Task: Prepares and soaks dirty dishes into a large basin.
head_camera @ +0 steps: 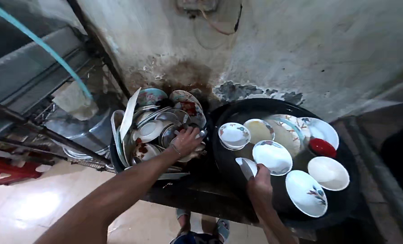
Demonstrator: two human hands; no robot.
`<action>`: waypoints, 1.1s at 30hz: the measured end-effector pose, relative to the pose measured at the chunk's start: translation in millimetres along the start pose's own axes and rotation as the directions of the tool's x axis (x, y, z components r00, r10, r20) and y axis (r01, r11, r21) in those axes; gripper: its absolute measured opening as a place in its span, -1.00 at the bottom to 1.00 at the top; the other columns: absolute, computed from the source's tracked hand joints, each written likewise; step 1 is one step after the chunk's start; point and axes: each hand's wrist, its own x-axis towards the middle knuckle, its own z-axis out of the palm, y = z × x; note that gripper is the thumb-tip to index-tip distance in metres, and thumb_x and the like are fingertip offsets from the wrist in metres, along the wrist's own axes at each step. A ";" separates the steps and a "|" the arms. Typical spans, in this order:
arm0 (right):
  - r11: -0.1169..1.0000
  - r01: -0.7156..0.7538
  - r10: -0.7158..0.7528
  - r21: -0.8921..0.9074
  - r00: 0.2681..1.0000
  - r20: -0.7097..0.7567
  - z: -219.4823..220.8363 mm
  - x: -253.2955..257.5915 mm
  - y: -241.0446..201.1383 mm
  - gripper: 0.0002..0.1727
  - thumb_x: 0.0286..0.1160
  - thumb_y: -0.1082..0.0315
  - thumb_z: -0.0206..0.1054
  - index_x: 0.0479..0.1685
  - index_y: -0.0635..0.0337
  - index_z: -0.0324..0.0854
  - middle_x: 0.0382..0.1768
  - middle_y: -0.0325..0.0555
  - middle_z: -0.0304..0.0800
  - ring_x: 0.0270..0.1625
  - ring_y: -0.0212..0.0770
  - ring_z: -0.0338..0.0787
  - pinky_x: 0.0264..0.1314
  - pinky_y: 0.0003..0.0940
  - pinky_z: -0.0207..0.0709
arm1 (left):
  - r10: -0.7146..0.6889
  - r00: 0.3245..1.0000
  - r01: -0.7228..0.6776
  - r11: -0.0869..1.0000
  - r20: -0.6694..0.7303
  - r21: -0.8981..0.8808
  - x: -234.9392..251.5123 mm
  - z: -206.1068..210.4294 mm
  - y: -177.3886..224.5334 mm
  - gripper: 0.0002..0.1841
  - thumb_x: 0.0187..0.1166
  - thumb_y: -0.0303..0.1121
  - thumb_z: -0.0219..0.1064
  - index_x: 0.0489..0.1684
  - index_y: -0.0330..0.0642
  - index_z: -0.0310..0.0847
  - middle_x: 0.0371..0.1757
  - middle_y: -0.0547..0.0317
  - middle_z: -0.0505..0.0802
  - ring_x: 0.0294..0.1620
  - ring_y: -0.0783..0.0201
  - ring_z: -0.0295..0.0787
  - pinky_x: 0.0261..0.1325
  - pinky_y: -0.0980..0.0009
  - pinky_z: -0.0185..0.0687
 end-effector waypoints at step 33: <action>0.409 -0.682 0.294 0.606 0.728 0.620 12.8 29.4 -19.0 -0.56 0.73 0.51 -0.03 0.55 0.39 0.26 0.00 0.30 0.75 -0.29 0.06 0.87 -0.35 -0.05 0.81 | -0.630 0.519 0.810 0.579 0.578 -0.095 -0.8 -5.3 14.0 -0.45 0.59 -0.27 0.39 0.56 -0.26 0.50 0.43 -0.40 0.69 0.38 -0.42 0.66 0.22 -0.40 0.60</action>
